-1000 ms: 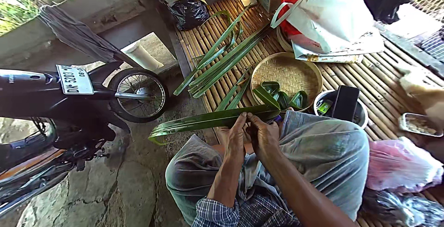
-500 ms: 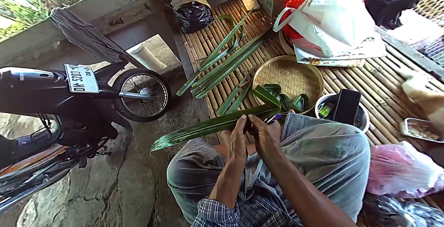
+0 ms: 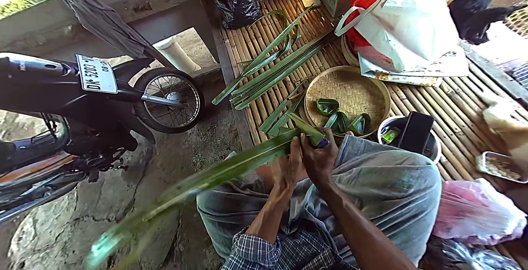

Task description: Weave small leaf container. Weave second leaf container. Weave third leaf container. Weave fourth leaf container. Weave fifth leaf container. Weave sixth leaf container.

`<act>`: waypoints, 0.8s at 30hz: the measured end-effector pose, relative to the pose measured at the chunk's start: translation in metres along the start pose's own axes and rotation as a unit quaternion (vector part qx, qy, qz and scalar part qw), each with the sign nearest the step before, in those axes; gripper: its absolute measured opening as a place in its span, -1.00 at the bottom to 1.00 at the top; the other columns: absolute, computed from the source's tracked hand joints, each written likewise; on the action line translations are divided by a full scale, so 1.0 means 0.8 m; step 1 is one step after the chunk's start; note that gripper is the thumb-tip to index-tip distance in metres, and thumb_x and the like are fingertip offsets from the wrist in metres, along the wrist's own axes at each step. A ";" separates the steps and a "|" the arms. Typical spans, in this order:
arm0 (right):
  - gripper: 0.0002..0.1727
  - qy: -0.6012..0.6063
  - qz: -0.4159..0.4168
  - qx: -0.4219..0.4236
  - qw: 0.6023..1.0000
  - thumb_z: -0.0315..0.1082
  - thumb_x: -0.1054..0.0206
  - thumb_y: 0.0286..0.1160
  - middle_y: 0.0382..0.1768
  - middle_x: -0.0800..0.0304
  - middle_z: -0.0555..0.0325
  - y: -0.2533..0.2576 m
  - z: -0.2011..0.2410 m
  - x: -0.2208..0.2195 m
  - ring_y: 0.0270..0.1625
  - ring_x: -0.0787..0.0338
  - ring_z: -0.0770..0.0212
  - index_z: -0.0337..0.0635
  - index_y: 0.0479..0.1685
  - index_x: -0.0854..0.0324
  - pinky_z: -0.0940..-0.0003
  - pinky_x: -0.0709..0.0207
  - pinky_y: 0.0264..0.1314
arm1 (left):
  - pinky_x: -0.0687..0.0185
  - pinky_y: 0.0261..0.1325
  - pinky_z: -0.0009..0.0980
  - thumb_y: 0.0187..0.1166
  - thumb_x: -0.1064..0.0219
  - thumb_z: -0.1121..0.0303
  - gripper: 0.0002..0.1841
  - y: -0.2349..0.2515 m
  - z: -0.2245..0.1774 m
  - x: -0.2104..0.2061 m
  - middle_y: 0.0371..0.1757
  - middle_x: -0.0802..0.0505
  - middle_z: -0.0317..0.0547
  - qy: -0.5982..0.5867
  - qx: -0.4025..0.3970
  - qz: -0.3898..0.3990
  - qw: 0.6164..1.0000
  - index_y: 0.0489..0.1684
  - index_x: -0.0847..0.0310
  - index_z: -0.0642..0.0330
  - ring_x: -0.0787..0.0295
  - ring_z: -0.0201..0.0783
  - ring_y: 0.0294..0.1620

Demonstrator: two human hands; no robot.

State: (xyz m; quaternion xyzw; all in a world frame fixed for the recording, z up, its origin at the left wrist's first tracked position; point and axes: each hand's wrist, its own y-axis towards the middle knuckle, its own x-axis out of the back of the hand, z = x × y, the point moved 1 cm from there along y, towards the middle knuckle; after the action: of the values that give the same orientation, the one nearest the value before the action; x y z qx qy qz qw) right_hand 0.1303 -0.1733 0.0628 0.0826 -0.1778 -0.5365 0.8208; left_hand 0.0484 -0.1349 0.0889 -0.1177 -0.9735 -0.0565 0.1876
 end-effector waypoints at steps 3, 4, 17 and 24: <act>-0.74 0.174 0.055 -0.044 0.982 -0.53 -0.60 0.27 -0.22 -0.91 0.08 -0.001 -0.011 0.013 -0.32 -0.87 0.24 -0.27 -0.06 -0.76 0.28 -0.83 -0.22 | -0.79 -0.11 -0.33 0.56 -0.43 0.26 -0.83 0.017 0.003 0.015 -0.33 -0.87 -0.28 -0.006 -0.004 0.023 1.000 -0.10 -0.78 0.13 -0.82 -0.44 -0.28; -0.75 0.216 0.085 -0.047 0.972 -0.59 -0.53 0.27 -0.16 -0.91 0.02 -0.001 -0.016 0.017 -0.37 -0.83 0.19 -0.29 -0.04 -0.77 0.25 -0.80 -0.30 | -0.77 -0.22 -0.32 0.52 -0.46 0.28 -0.84 0.023 0.005 0.020 -0.37 -0.85 -0.28 -0.036 0.008 0.034 0.999 -0.10 -0.77 0.11 -0.79 -0.42 -0.36; -0.96 0.261 0.274 -0.362 0.852 -0.47 -0.43 0.46 -0.61 -0.64 0.09 0.034 -0.014 0.035 -0.69 -0.43 0.37 -0.26 -0.24 -0.73 0.43 -0.46 -0.57 | -0.91 0.08 -0.21 0.43 -0.57 0.47 -0.67 0.064 0.003 0.057 -0.02 -0.92 -0.16 -0.058 0.041 0.292 0.954 0.15 -0.70 0.14 -0.92 -0.26 -0.05; -0.95 0.322 0.268 -0.427 0.801 -0.51 -0.40 0.44 -0.67 -0.54 0.22 0.022 -0.021 0.037 -0.70 -0.36 0.45 -0.23 -0.35 -0.72 0.50 -0.40 -0.55 | -0.92 0.00 -0.22 0.40 -0.46 0.72 -0.60 0.065 -0.009 0.060 0.00 -0.88 0.10 -0.150 0.165 0.361 0.906 0.22 -0.60 0.38 -0.93 -0.08 -0.13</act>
State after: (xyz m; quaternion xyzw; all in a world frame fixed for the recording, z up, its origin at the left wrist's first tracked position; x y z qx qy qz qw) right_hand 0.1627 -0.1936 0.0590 -0.1590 0.3288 -0.2588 0.8942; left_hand 0.0205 -0.0761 0.1171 -0.4350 -0.8767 0.1951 0.0638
